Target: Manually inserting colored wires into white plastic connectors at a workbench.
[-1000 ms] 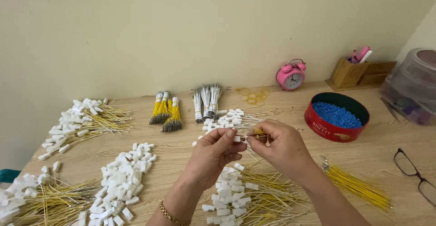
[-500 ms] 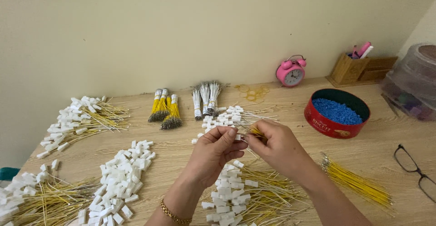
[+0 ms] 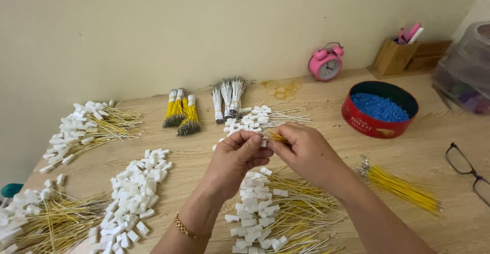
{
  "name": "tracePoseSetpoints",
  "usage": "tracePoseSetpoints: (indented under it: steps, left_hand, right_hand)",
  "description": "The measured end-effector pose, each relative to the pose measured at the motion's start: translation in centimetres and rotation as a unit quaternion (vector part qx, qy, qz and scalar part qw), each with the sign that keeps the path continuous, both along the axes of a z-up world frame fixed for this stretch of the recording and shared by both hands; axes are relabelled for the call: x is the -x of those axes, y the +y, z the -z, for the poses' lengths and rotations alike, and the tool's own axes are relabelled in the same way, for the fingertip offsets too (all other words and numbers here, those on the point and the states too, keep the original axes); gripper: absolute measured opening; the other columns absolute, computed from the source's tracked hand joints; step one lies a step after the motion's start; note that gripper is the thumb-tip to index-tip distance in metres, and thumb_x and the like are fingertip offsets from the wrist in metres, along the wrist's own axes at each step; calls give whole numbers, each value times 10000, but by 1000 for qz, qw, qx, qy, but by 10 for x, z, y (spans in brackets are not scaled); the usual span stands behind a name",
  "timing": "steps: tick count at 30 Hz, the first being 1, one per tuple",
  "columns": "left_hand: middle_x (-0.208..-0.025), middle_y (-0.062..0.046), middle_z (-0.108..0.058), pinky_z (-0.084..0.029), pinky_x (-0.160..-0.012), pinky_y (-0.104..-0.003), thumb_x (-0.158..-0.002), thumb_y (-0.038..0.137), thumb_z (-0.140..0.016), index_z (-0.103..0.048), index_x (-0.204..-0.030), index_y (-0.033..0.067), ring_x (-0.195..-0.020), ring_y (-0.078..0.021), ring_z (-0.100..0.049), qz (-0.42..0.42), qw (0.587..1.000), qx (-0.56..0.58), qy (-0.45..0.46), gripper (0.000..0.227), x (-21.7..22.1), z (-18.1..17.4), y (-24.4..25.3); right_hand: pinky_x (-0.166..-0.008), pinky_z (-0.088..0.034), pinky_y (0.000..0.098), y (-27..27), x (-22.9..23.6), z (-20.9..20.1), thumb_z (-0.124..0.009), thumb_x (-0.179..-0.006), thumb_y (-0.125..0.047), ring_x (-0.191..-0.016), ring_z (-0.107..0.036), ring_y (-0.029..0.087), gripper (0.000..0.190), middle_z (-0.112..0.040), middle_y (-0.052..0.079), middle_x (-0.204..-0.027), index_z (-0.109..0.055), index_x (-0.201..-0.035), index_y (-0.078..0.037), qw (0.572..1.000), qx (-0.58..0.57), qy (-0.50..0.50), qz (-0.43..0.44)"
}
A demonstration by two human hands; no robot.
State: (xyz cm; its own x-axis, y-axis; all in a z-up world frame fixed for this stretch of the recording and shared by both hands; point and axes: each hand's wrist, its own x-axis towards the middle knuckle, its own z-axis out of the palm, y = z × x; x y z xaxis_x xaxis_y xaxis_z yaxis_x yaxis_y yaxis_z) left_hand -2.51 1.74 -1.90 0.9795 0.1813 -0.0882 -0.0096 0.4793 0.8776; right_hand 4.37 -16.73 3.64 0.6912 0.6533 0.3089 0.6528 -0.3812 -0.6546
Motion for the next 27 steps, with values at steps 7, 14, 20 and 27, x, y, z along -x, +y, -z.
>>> tracePoseSetpoints:
  steps: [7, 14, 20, 27]
  left_hand:
    - [-993, -61, -775, -586, -875, -283, -946, 173, -715, -728, -1036, 15, -932, -114, -710, 1, 974, -222, -51, 182, 10, 19, 10]
    - [-990, -28, -762, -555, -748, -313, -915, 192, -737, -772, -1064, 86, -874, -141, -661, 49, 920, -377, 92, 187, 27, 21, 18]
    - [-992, -57, -770, -577, -790, -369, -893, 242, -747, -785, -1041, 147, -875, -202, -727, -98, 757, -645, -26, 180, -26, 42, 43]
    - [-1061, -33, -672, -421, -975, -466, -888, 332, -692, -793, -938, 224, -1102, -251, -576, -45, 540, -841, 11, 155, -55, 40, 26]
  right_hand:
    - [-704, -549, 291, -23, -10, -26, -572, -1007, -333, -766, -666, 92, 319, -717, 9, -804, -704, -908, -60, 984, -59, 150, 76]
    - [-580, -442, 274, -32, -24, -17, -516, -1055, -339, -659, -486, 91, 294, -569, 2, -769, -638, -1128, -82, 971, -199, 107, 71]
    - [-554, -451, 268, -20, -15, -18, -596, -1014, -309, -616, -495, 80, 272, -570, -10, -700, -632, -976, -42, 989, -118, 61, 58]
    - [-562, -454, 263, -11, -12, -13, -710, -905, -237, -630, -518, 46, 205, -656, -33, -713, -735, -1008, -61, 982, -75, 161, 69]
